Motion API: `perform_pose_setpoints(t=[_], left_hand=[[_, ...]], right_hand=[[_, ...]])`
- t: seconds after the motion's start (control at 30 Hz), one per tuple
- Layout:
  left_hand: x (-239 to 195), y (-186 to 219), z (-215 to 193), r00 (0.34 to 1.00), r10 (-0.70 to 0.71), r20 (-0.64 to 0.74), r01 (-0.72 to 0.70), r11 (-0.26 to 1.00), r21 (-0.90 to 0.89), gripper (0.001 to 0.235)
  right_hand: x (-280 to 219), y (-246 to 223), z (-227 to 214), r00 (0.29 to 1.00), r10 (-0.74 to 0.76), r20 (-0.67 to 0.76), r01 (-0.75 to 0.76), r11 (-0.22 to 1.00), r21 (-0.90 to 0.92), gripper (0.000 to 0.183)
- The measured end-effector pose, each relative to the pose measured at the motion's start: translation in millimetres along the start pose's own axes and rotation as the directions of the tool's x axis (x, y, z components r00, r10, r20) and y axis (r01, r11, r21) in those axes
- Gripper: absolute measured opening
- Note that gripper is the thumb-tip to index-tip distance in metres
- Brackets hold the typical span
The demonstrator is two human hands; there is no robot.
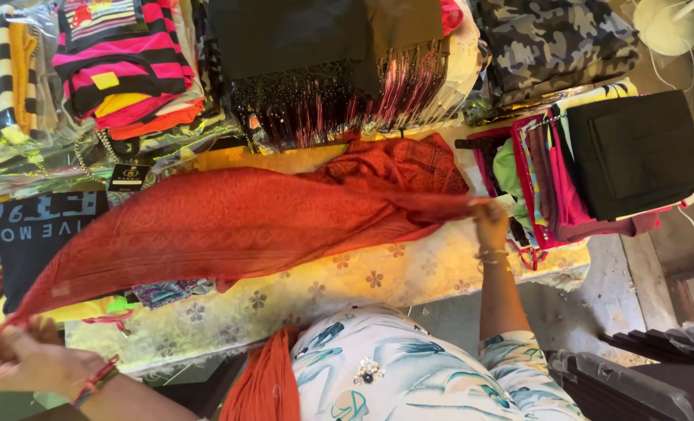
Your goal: The person folds a red patterned scarf on a table, then folds a blue and white geometric-patterned scarf, and finally folds a multicolored floral scarf. Each scarf is folded into a compact square and placed on a stack on the table.
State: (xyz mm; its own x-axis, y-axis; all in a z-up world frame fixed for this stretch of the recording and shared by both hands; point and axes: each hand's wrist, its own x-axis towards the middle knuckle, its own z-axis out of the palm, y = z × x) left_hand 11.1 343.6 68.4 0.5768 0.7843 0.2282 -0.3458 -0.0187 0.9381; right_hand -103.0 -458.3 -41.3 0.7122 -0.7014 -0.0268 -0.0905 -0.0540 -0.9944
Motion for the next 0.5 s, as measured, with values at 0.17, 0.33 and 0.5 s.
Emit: perform_pose_setpoints(t=[0.17, 0.33, 0.5], left_hand=[[43.4, -16.6, -34.7, 0.958, -0.126, -0.257, 0.103, 0.99, -0.099, 0.007], [-12.6, 2.5, 30.7, 0.993, -0.088, -0.075, 0.085, 0.996, -0.039, 0.012], [-160.9, 113.4, 184.5, 0.395, 0.112, 0.912, -0.477, 0.873, 0.099, 0.006]], right_hand=[[13.9, -9.6, -35.1, 0.899, 0.248, -0.361, -0.16, 0.954, 0.255, 0.014], [-6.7, -24.8, -0.4, 0.922, 0.112, -0.369, 0.013, 0.947, 0.32, 0.006], [-66.2, -99.0, 100.2, 0.861, -0.304, 0.408, 0.374, 0.922, -0.101, 0.007]])
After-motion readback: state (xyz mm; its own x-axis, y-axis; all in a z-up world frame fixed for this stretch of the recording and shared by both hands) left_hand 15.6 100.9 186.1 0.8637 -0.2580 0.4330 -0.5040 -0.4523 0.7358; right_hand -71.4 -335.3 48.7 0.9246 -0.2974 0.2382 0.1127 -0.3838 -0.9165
